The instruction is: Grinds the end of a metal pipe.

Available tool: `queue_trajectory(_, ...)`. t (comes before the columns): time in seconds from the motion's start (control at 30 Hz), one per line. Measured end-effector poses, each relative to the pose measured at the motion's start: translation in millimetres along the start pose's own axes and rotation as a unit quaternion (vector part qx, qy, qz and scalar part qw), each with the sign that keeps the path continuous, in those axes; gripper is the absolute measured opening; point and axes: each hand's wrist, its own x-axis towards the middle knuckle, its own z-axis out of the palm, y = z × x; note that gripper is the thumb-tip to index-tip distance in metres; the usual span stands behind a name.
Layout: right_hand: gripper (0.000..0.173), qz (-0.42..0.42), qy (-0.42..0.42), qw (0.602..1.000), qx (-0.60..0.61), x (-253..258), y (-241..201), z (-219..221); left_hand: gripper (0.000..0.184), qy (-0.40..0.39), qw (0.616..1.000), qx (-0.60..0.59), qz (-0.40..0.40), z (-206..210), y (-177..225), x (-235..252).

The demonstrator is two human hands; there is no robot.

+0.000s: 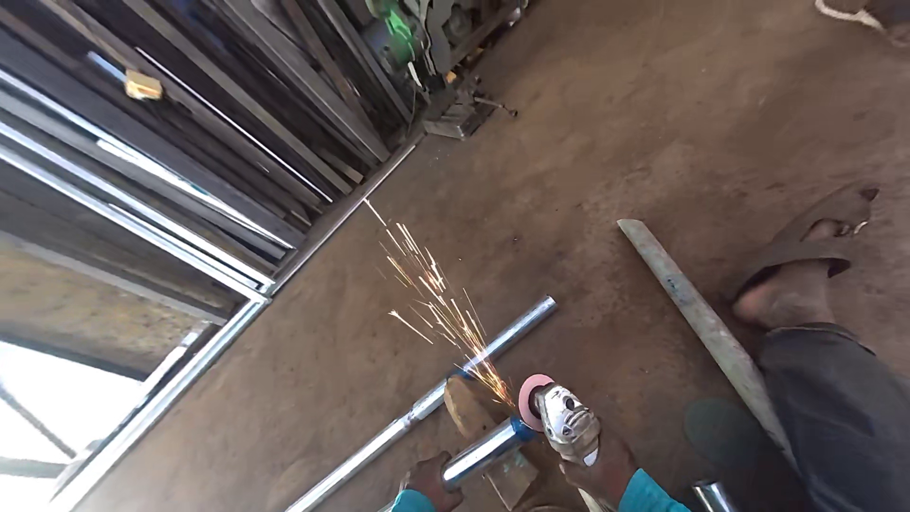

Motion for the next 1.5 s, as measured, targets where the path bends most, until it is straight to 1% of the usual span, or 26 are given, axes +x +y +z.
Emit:
queue_trajectory(0.17,0.101,0.031,-0.013,0.999,-0.038,2,0,3,0.068,-0.007,1.0,-0.005,0.002,0,-1,2)
queue_trajectory(0.33,0.102,0.045,0.003,0.996,-0.078,-6,-6,-1,0.066,0.002,1.0,-0.004,0.004,0,1,-1)
queue_trajectory(0.47,0.101,0.042,0.01,0.997,-0.07,-10,-11,-4,0.067,-0.002,1.0,-0.007,0.0,-2,2,-2)
queue_trajectory(0.63,0.101,0.002,0.015,0.999,-0.046,-7,0,2,0.068,-0.008,1.0,-0.001,-0.002,-2,1,-1)
queue_trajectory(0.73,0.102,0.013,0.004,1.0,-0.026,-2,4,7,0.069,-0.012,1.0,-0.004,-0.007,-1,1,1)
queue_trajectory(0.93,0.104,0.019,0.042,0.999,-0.03,0,8,12,0.069,-0.002,1.0,-0.013,0.005,2,-3,4)
queue_trajectory(1.07,0.104,-0.002,0.027,0.999,-0.018,-4,2,8,0.068,-0.007,1.0,-0.014,0.007,0,-3,4)
queue_trajectory(1.17,0.106,-0.01,0.026,1.0,-0.005,-3,8,9,0.068,-0.002,1.0,-0.019,0.015,0,-2,2)
queue_trajectory(1.3,0.102,-0.025,0.023,0.999,0.025,1,11,8,0.068,-0.003,1.0,-0.024,0.012,-2,0,-1)
queue_trajectory(1.5,0.102,0.013,0.009,1.0,-0.01,2,5,7,0.071,-0.001,1.0,-0.024,0.014,-3,0,-1)
